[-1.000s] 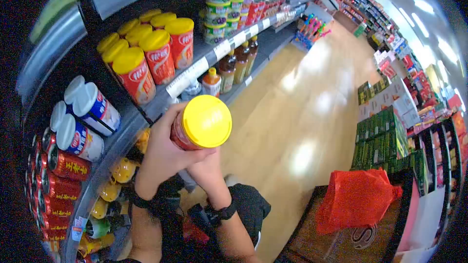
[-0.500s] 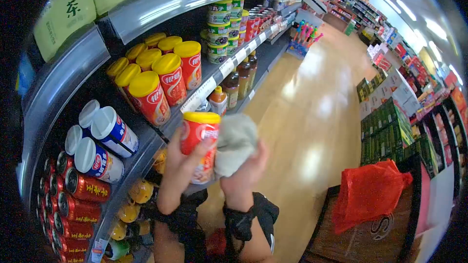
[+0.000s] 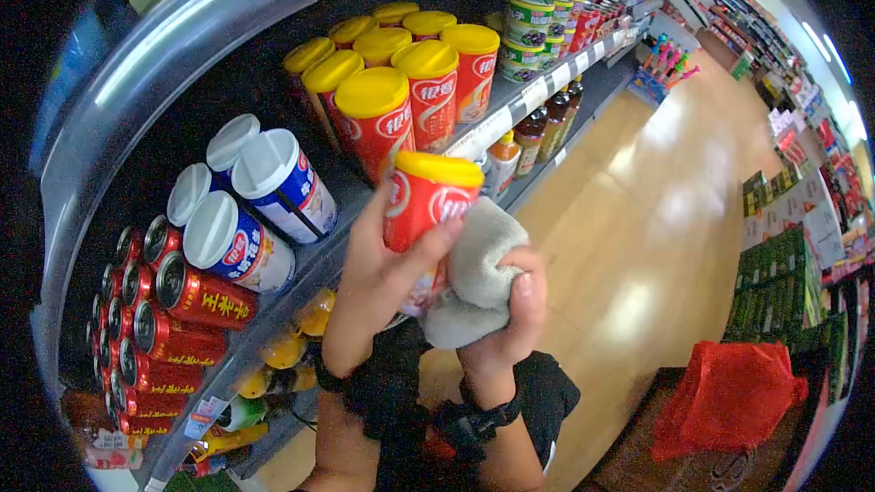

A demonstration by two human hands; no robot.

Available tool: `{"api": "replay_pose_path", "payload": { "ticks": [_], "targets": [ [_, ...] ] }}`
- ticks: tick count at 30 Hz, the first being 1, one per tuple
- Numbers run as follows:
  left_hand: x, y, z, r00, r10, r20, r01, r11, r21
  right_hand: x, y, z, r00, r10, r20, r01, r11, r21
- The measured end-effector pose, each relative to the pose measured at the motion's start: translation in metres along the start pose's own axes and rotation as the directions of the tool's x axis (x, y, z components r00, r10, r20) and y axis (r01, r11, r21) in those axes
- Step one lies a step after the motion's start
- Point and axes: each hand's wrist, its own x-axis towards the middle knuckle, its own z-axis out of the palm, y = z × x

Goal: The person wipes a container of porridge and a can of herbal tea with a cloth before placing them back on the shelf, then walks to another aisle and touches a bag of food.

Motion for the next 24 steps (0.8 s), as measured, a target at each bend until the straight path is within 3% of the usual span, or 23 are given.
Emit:
{"api": "replay_pose_path", "payload": {
  "ticks": [1,2,4,5,7,8,9,11,13,15,17,19,20,21,23,24],
  "targets": [
    [0.001,0.001,0.0,0.997,0.002,0.078,-0.002,1.0,0.006,0.001,0.0,0.002,0.993,-0.048,-0.108,0.036,0.994,-0.106],
    [0.0,0.005,0.001,0.991,-0.044,0.126,0.05,0.998,-0.045,0.004,-0.001,0.004,0.992,-0.053,-0.114,0.041,0.994,-0.105],
    [-0.003,0.011,0.004,0.986,-0.052,0.16,0.069,0.992,-0.102,0.013,-0.006,0.007,0.959,0.143,-0.246,-0.133,0.989,0.059],
    [-0.004,0.012,0.005,0.983,-0.057,0.175,0.086,0.983,-0.161,0.015,-0.004,0.001,0.957,0.143,-0.253,-0.132,0.99,0.059],
    [-0.004,0.011,0.011,0.994,-0.014,0.104,0.029,0.989,-0.143,0.019,0.015,-0.016,0.974,0.135,-0.183,-0.172,0.963,-0.206],
    [-0.002,0.012,0.012,0.999,0.042,0.035,-0.037,0.993,-0.116,0.018,0.026,-0.021,0.981,0.13,-0.145,-0.16,0.961,-0.226],
    [0.0,0.0,0.006,0.996,0.088,0.035,-0.087,0.996,-0.029,0.018,0.029,-0.017,0.981,0.16,-0.112,-0.181,0.961,-0.209],
    [0.001,0.004,0.003,0.997,0.072,-0.015,-0.072,0.996,-0.05,0.015,0.031,-0.012,0.964,0.254,-0.08,-0.258,0.965,-0.047],
    [0.0,-0.001,0.0,0.996,0.064,-0.056,-0.066,0.997,-0.041,0.012,0.031,-0.014,0.958,0.282,-0.054,-0.285,0.958,-0.039],
    [0.0,-0.002,-0.001,0.993,0.099,-0.069,-0.108,0.982,-0.154,0.009,0.03,-0.02,0.976,0.19,-0.104,-0.2,0.976,-0.09],
    [-0.004,0.008,-0.006,0.998,0.06,-0.024,-0.063,0.989,-0.134,0.008,0.016,0.008,0.988,0.091,-0.125,-0.107,0.986,-0.127],
    [-0.001,0.003,-0.006,0.989,0.075,-0.129,-0.1,0.974,-0.205,0.016,0.005,0.021,0.976,-0.219,0.007,0.194,0.849,-0.492],
    [-0.002,0.0,-0.009,0.985,0.086,-0.147,-0.115,0.972,-0.204,0.024,0.01,0.004,0.965,-0.22,0.146,0.263,0.767,-0.586],
    [0.0,0.001,-0.012,0.977,0.108,-0.181,-0.146,0.967,-0.21,0.034,-0.006,0.027,0.941,-0.186,0.283,0.333,0.663,-0.671],
    [-0.003,0.001,-0.018,0.977,0.005,-0.213,-0.063,0.962,-0.266,0.043,-0.014,0.053,0.943,-0.105,0.315,0.304,0.654,-0.693],
    [0.003,-0.007,-0.021,0.957,0.077,-0.279,-0.134,0.972,-0.192,0.048,-0.014,0.057,0.942,-0.108,0.318,0.309,0.65,-0.694]
  ]
}}
